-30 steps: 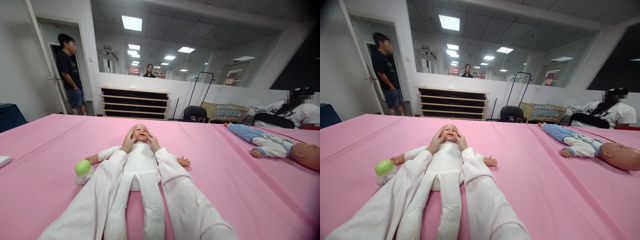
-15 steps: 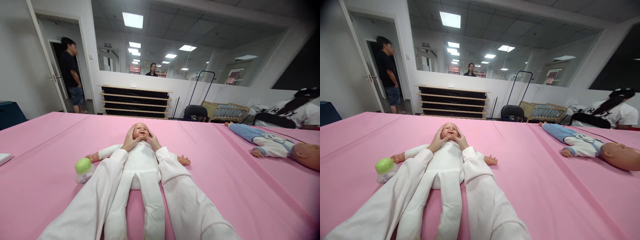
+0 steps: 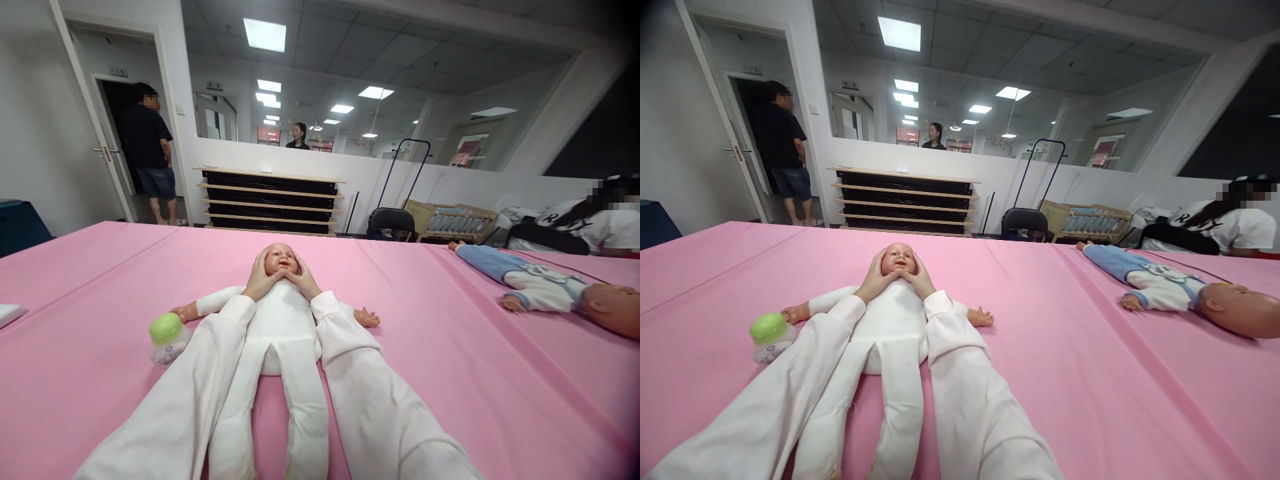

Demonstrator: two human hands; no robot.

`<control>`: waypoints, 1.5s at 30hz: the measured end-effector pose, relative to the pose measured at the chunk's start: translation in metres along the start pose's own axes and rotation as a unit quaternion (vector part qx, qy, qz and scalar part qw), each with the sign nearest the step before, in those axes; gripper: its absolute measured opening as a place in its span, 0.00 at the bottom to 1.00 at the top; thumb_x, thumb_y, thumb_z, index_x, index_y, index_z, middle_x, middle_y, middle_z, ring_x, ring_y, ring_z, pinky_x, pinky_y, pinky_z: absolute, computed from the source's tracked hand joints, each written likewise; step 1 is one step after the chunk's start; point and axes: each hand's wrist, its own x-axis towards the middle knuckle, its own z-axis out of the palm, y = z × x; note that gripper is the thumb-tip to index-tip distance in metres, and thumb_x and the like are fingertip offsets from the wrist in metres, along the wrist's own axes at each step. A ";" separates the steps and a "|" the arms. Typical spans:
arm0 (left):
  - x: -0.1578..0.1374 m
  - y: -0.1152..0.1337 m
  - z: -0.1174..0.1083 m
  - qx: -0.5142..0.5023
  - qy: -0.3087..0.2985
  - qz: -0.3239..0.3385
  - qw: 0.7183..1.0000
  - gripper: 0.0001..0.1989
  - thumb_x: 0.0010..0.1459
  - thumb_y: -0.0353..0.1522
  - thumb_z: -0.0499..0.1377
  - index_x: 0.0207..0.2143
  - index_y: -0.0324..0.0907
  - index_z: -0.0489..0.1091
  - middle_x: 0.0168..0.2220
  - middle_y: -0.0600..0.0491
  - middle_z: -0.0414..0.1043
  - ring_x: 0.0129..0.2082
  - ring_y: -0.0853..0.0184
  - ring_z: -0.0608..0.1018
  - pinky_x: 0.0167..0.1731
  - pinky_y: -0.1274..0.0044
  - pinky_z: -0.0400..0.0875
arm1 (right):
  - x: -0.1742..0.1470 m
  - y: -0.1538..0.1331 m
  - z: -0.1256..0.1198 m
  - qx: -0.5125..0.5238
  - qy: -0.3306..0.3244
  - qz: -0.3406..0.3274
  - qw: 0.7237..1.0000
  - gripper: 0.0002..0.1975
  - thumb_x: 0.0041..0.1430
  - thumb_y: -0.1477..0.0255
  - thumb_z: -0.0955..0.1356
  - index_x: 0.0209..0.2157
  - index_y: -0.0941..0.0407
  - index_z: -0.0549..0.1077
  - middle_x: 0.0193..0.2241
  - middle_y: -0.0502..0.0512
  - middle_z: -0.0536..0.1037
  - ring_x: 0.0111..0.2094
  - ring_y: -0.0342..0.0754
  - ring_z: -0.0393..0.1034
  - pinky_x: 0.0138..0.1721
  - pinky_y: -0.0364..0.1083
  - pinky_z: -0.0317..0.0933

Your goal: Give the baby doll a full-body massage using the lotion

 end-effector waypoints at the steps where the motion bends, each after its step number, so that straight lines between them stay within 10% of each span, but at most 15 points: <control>1: 0.000 0.000 0.000 0.007 0.001 0.003 1.000 0.40 0.41 0.40 0.64 0.55 0.41 0.54 0.58 0.45 0.52 0.59 0.57 0.55 0.58 0.66 0.49 | 0.000 0.000 0.000 -0.005 -0.001 0.004 1.000 0.48 0.32 0.65 0.75 0.57 0.58 0.56 0.58 0.57 0.56 0.58 0.53 0.51 0.59 0.50 0.48; 7: 0.003 -0.003 0.000 -0.063 0.000 -0.038 0.997 0.28 0.52 0.39 0.56 0.54 0.41 0.57 0.58 0.47 0.54 0.59 0.59 0.57 0.57 0.68 0.52 | 0.002 0.000 0.000 0.122 0.009 0.030 0.992 0.39 0.42 0.53 0.69 0.54 0.58 0.62 0.56 0.57 0.60 0.57 0.52 0.54 0.57 0.49 0.52; 13: -0.001 -0.001 0.001 0.016 0.005 0.002 1.000 0.41 0.40 0.41 0.65 0.56 0.39 0.54 0.58 0.44 0.52 0.59 0.56 0.55 0.58 0.66 0.48 | 0.002 0.004 -0.002 0.000 -0.007 -0.010 1.000 0.45 0.35 0.64 0.74 0.56 0.56 0.57 0.58 0.55 0.57 0.58 0.52 0.51 0.59 0.50 0.47; 19: 0.003 -0.002 0.001 -0.058 0.003 -0.038 0.998 0.25 0.57 0.43 0.48 0.54 0.40 0.57 0.58 0.46 0.54 0.58 0.62 0.58 0.57 0.70 0.53 | 0.000 -0.002 0.001 0.106 0.000 0.027 0.994 0.39 0.40 0.56 0.70 0.54 0.57 0.61 0.56 0.56 0.61 0.56 0.52 0.55 0.57 0.49 0.51; 24: 0.000 0.000 0.001 -0.003 0.008 -0.003 1.000 0.39 0.41 0.41 0.64 0.55 0.39 0.55 0.58 0.44 0.53 0.59 0.57 0.55 0.59 0.67 0.48 | 0.000 0.000 0.000 -0.007 0.002 -0.004 1.000 0.45 0.34 0.65 0.75 0.56 0.57 0.57 0.57 0.57 0.57 0.58 0.52 0.51 0.58 0.50 0.48; 30: 0.003 -0.005 0.002 -0.036 0.009 -0.038 0.999 0.26 0.57 0.43 0.49 0.54 0.39 0.57 0.58 0.45 0.53 0.59 0.60 0.56 0.58 0.69 0.50 | 0.004 0.001 0.001 0.107 0.012 0.016 0.994 0.35 0.45 0.52 0.66 0.52 0.57 0.64 0.53 0.56 0.64 0.57 0.53 0.54 0.57 0.51 0.50; 36: 0.000 -0.002 0.000 0.010 0.001 -0.007 1.000 0.42 0.41 0.42 0.64 0.56 0.39 0.54 0.59 0.44 0.51 0.60 0.56 0.53 0.59 0.67 0.47 | 0.002 0.002 0.000 0.015 -0.006 -0.004 1.000 0.46 0.33 0.64 0.75 0.56 0.58 0.58 0.57 0.58 0.59 0.57 0.54 0.53 0.57 0.50 0.50; 41: 0.000 -0.001 -0.002 -0.015 -0.004 -0.046 0.999 0.28 0.54 0.40 0.54 0.55 0.38 0.56 0.60 0.45 0.50 0.60 0.59 0.54 0.59 0.68 0.48 | 0.001 0.000 0.003 0.109 -0.007 0.009 0.994 0.37 0.44 0.55 0.68 0.54 0.58 0.61 0.54 0.59 0.63 0.54 0.52 0.58 0.55 0.50 0.54; 45: 0.000 0.000 -0.001 0.020 -0.006 -0.028 0.999 0.40 0.45 0.42 0.61 0.57 0.37 0.53 0.60 0.43 0.49 0.60 0.57 0.53 0.59 0.67 0.47 | -0.002 -0.004 0.003 0.017 -0.008 0.001 1.000 0.45 0.36 0.65 0.74 0.57 0.59 0.57 0.56 0.58 0.59 0.56 0.52 0.54 0.57 0.49 0.50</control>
